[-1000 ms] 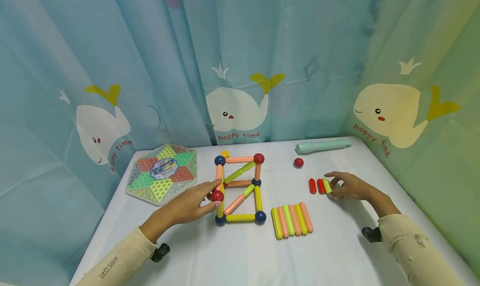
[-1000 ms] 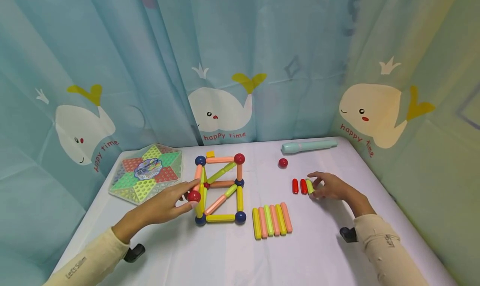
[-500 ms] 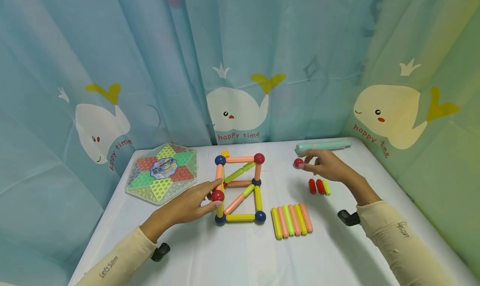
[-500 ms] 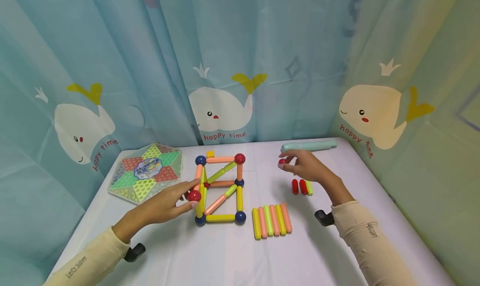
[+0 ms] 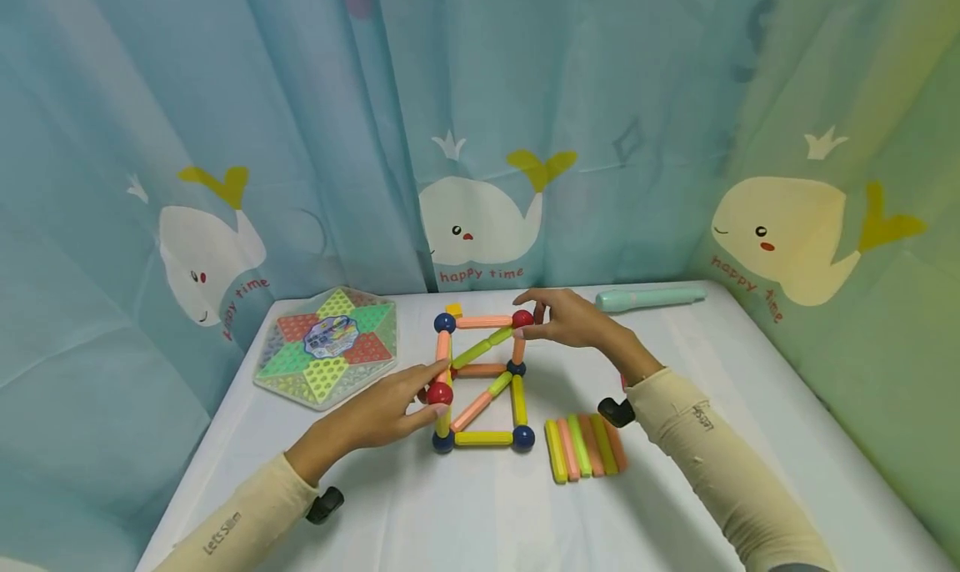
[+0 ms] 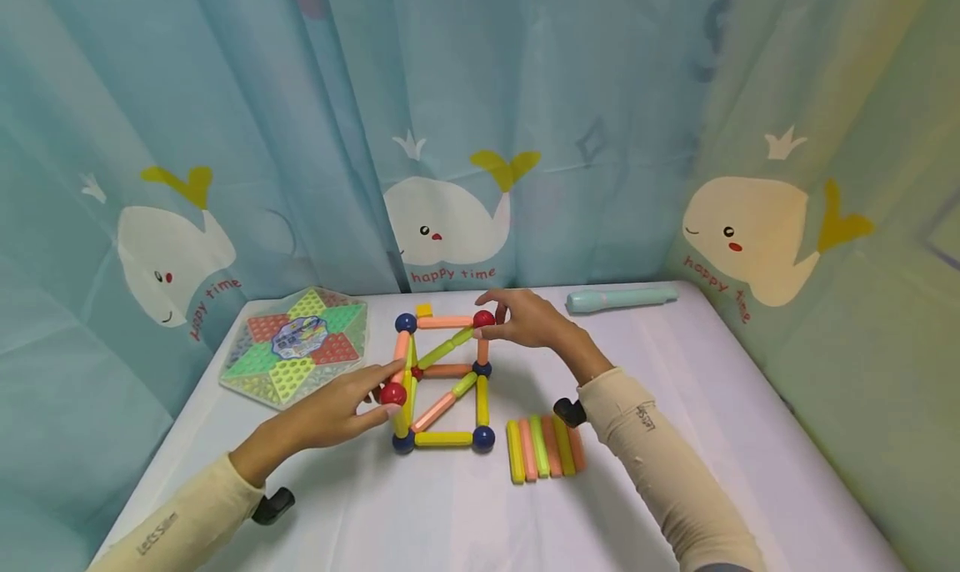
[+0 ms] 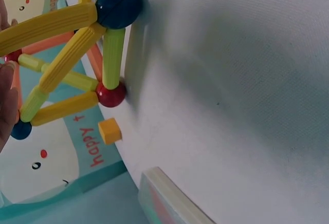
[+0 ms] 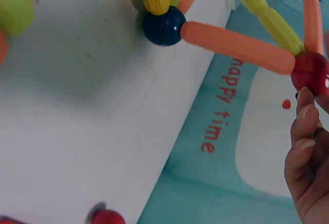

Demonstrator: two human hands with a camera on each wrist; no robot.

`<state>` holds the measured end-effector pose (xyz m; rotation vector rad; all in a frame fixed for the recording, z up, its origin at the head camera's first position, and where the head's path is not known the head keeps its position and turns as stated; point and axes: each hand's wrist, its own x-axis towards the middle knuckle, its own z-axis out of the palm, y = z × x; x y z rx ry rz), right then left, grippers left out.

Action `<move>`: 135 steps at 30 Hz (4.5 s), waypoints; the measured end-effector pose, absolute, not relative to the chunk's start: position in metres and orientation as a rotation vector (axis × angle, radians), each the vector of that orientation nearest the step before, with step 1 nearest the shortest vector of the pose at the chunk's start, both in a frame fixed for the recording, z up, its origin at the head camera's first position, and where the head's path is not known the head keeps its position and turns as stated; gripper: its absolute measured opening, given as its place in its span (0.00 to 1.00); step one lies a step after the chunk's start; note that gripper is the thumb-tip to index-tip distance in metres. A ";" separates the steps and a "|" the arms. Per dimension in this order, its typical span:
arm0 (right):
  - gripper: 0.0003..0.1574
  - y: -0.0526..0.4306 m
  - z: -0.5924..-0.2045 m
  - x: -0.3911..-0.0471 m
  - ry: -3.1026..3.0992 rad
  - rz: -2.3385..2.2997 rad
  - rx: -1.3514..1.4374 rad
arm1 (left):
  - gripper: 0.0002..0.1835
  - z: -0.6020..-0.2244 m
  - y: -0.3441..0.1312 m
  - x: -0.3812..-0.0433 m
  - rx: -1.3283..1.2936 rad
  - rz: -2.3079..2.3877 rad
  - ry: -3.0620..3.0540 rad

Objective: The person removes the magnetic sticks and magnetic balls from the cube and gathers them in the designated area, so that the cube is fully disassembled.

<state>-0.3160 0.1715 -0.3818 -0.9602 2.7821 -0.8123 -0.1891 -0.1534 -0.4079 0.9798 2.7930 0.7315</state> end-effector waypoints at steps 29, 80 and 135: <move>0.11 0.157 -0.396 -0.326 2.654 -0.908 -0.955 | 0.37 -0.409 -0.152 -0.191 0.981 0.735 2.790; 0.11 0.157 -0.406 -0.327 2.701 -0.912 -1.132 | 0.35 -0.408 -0.153 -0.190 0.939 0.744 2.784; 0.05 0.154 -0.411 -0.332 2.665 -0.992 -1.032 | 0.36 -0.409 -0.152 -0.192 0.967 0.745 2.779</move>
